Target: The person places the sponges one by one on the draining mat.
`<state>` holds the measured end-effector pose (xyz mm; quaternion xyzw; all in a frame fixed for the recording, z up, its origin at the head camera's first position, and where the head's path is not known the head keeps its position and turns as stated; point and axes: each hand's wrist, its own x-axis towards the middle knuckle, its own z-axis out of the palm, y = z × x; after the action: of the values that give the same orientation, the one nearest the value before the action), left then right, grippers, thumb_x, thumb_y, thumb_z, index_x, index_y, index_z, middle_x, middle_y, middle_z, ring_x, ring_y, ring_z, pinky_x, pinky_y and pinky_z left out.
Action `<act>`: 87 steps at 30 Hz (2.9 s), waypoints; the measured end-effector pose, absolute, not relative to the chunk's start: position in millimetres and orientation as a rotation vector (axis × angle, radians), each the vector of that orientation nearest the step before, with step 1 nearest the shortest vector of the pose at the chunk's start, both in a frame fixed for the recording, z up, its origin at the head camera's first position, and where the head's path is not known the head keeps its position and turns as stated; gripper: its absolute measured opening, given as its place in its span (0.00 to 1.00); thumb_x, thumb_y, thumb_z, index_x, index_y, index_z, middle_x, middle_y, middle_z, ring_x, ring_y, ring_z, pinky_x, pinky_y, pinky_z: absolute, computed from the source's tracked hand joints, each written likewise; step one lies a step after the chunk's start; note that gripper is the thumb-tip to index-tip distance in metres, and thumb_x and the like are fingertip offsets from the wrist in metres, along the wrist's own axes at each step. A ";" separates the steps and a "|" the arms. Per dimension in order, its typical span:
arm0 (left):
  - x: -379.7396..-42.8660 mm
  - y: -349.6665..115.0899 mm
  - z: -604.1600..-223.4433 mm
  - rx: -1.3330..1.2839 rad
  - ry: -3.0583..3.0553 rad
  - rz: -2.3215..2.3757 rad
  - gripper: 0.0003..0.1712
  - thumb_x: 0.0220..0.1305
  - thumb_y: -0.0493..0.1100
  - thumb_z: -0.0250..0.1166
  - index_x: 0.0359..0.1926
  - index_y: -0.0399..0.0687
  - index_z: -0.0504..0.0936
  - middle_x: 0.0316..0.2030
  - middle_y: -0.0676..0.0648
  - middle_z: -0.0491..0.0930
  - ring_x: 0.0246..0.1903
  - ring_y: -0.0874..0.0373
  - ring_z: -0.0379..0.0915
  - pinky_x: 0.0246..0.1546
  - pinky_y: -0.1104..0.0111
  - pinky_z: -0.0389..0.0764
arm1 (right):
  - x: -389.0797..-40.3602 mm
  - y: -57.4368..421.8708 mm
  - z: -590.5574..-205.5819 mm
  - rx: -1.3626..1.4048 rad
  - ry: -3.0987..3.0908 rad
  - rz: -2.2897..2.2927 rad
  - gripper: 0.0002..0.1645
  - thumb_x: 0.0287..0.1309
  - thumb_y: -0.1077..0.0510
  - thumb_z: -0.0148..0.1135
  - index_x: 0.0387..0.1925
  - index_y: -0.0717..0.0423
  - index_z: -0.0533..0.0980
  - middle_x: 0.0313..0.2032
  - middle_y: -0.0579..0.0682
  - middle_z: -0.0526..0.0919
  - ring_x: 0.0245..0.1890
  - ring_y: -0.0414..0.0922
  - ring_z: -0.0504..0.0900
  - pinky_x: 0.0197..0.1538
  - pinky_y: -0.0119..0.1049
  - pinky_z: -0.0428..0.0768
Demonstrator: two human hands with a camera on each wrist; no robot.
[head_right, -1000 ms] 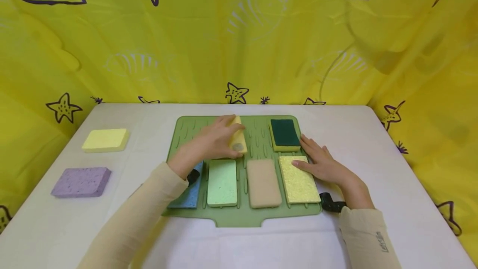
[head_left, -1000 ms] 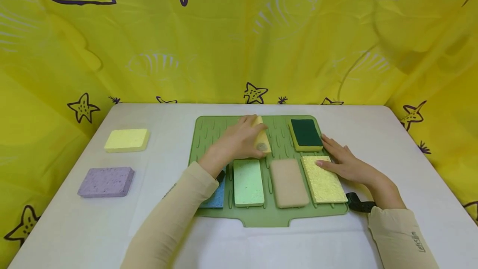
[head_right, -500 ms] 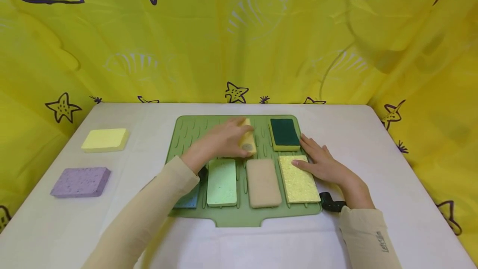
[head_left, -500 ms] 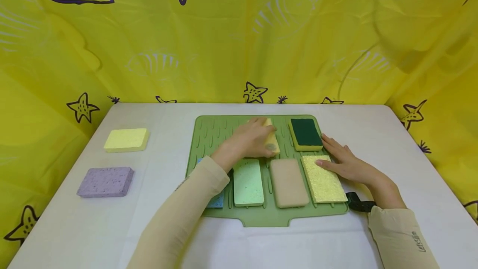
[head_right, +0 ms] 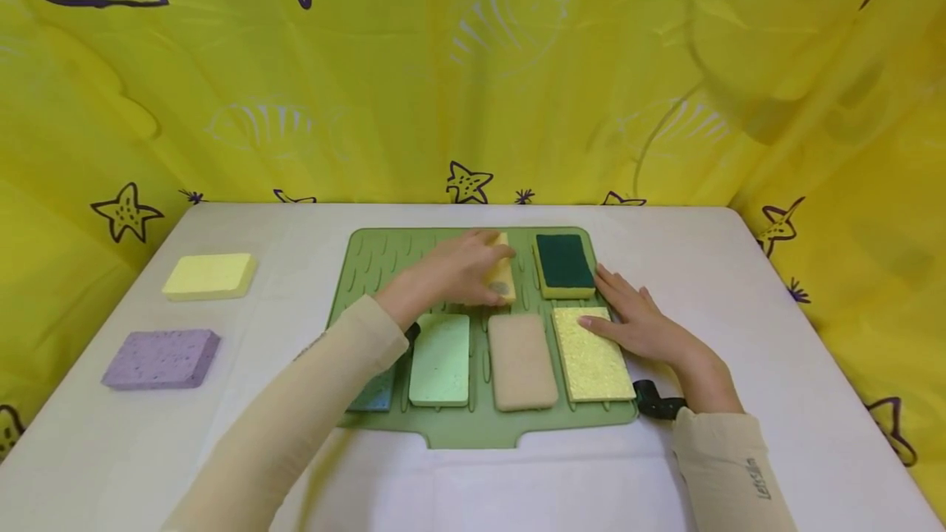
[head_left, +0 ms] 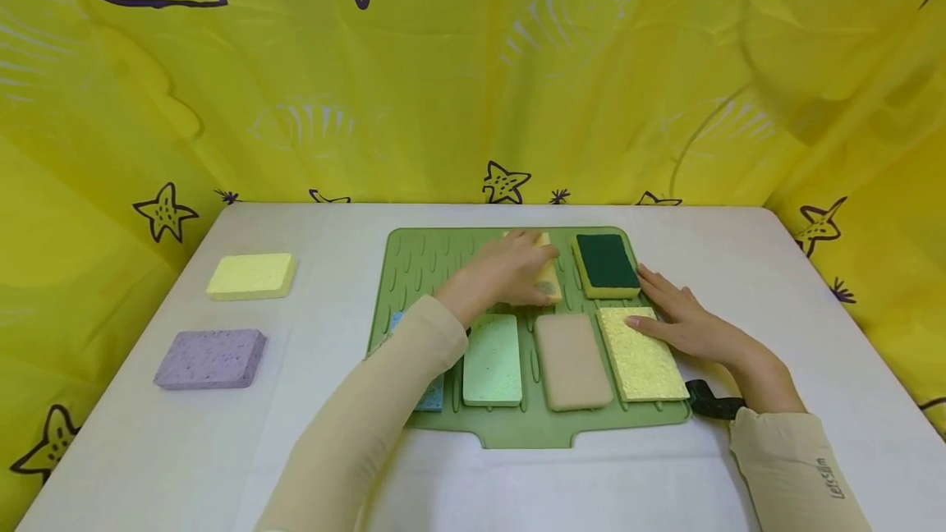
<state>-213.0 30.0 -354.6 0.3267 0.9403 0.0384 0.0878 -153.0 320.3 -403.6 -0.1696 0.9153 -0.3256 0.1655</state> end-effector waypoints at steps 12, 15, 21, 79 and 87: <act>-218.7 41.4 -348.4 0.980 2.766 0.093 0.42 0.60 0.64 0.66 0.72 0.56 0.67 0.68 0.46 0.68 0.64 0.50 0.65 0.60 0.57 0.76 | -152.8 320.0 -403.3 -0.481 2.604 -0.934 0.53 0.69 0.45 0.57 0.77 0.66 0.39 0.77 0.68 0.34 0.76 0.69 0.31 0.70 0.72 0.24; -220.0 44.1 -350.2 0.976 2.759 0.073 0.43 0.61 0.64 0.66 0.73 0.56 0.65 0.70 0.45 0.66 0.66 0.49 0.63 0.63 0.56 0.75 | -152.9 320.7 -403.8 -0.483 2.602 -0.935 0.53 0.69 0.45 0.57 0.77 0.65 0.39 0.77 0.68 0.34 0.76 0.69 0.31 0.70 0.72 0.24; -220.3 50.5 -354.8 0.952 2.739 0.057 0.48 0.61 0.65 0.65 0.76 0.55 0.57 0.75 0.44 0.59 0.74 0.48 0.55 0.71 0.53 0.66 | -153.7 321.5 -404.1 -0.488 2.599 -0.934 0.53 0.69 0.45 0.57 0.77 0.65 0.39 0.77 0.67 0.34 0.76 0.69 0.31 0.70 0.72 0.24; -195.0 -54.7 -329.8 0.709 2.941 0.431 0.53 0.65 0.62 0.64 0.79 0.50 0.46 0.77 0.36 0.47 0.77 0.37 0.42 0.77 0.48 0.52 | -153.4 320.3 -403.2 -0.485 2.600 -0.922 0.53 0.69 0.46 0.57 0.77 0.65 0.39 0.78 0.67 0.34 0.76 0.69 0.32 0.70 0.72 0.24; -181.6 -75.5 -331.5 0.670 2.992 0.445 0.52 0.64 0.60 0.65 0.79 0.48 0.49 0.77 0.34 0.48 0.76 0.35 0.44 0.74 0.43 0.55 | -152.7 321.2 -404.3 -0.477 2.597 -0.932 0.53 0.69 0.46 0.57 0.77 0.65 0.38 0.78 0.67 0.34 0.76 0.69 0.31 0.70 0.71 0.23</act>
<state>-181.6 -75.5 -331.5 0.2162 0.9655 0.1438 0.0218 -152.7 321.2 -404.3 -0.1677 0.9141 -0.3279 0.1699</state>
